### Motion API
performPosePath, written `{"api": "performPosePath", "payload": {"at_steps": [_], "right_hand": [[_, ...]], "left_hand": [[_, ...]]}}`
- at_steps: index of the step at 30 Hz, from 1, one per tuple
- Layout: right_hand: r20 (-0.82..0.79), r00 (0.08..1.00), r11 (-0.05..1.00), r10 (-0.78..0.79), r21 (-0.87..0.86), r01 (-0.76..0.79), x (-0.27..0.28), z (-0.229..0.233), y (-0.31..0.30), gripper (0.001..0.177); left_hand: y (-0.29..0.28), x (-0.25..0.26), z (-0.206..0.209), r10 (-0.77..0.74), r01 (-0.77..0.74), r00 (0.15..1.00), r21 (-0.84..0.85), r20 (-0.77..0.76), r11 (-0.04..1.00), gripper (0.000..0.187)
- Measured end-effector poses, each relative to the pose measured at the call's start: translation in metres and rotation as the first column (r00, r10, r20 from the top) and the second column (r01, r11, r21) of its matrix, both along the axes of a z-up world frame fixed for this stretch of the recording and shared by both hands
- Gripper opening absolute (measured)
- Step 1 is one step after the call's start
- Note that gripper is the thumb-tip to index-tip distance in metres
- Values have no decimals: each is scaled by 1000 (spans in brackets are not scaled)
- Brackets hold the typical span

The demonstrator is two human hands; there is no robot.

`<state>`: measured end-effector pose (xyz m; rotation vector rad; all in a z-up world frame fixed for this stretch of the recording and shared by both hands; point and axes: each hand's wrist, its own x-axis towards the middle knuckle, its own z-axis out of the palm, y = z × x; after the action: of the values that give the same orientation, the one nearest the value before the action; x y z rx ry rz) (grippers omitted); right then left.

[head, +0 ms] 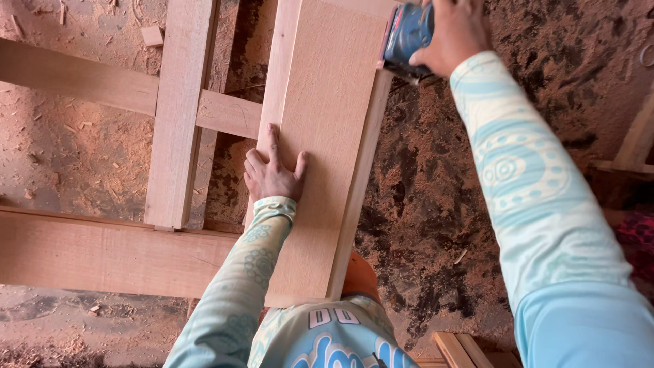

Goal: The person uses a handheld electric sander to smooth the surface of a wooden plank resting on a workbench. They move the sander back and forth along the length of the wood, generating sawdust.

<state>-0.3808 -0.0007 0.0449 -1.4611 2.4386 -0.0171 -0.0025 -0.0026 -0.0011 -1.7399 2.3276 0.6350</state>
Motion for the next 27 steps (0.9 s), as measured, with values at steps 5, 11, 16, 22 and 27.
{"api": "performPosePath", "payload": {"at_steps": [5,11,16,22,27], "right_hand": [[94,988,986,-126,122,114,69,24,47,73],[91,989,973,-117,211,96,124,46,99,73],[85,989,972,-122,210,102,128,47,101,74],[53,991,969,-123,220,108,110,41,68,73],[5,999,980,-44,195,42,84,37,40,75]], "left_hand": [[-2,2,0,-5,5,1000,17,-7,1000,91],[-2,1,3,7,-7,1000,-29,-26,1000,91],[-1,2,0,6,-9,998,-54,-61,998,91],[0,3,3,23,-24,998,-22,-60,999,90],[-3,2,12,3,-6,998,-38,-67,999,91]]}}
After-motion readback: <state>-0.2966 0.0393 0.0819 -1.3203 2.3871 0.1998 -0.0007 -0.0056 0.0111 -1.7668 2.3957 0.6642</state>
